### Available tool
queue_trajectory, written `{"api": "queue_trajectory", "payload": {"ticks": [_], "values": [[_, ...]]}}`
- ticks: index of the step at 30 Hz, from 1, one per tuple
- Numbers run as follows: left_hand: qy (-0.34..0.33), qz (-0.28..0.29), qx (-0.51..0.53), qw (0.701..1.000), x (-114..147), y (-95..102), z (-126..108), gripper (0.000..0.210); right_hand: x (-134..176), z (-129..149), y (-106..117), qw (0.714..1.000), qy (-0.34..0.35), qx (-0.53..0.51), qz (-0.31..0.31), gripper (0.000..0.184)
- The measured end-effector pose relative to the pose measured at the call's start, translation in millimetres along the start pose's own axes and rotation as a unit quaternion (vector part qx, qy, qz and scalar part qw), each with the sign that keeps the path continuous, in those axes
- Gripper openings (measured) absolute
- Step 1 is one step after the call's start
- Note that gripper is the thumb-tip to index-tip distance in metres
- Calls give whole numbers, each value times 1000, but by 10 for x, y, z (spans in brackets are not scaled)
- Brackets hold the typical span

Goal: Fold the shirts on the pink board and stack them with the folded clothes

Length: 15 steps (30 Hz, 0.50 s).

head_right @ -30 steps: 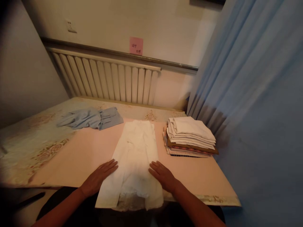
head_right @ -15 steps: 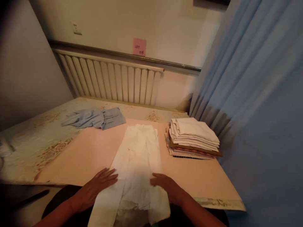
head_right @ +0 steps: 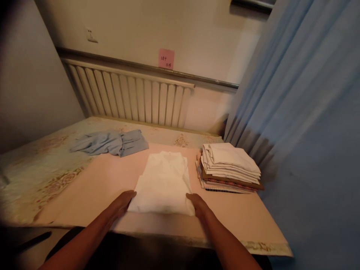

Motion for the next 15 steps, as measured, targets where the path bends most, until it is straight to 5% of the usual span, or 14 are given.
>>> {"api": "queue_trajectory", "payload": {"ticks": [6,15], "values": [[-17,-10,-34,999,8,38,123,24,40,-41,18,1000,-2,-1,0,31],[-74,-39,-239,967,119,102,148,12,279,-40,-23,990,64,126,-15,28]]}}
Point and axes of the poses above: each hand's wrist, its own x-axis away from the middle knuckle, its own y-axis out of the back of the hand, z = x × y, the point moved 2 cm from there along -x, towards the middle knuckle, and after that the axes turned 3 degrees about x, right-handed, at the moved point
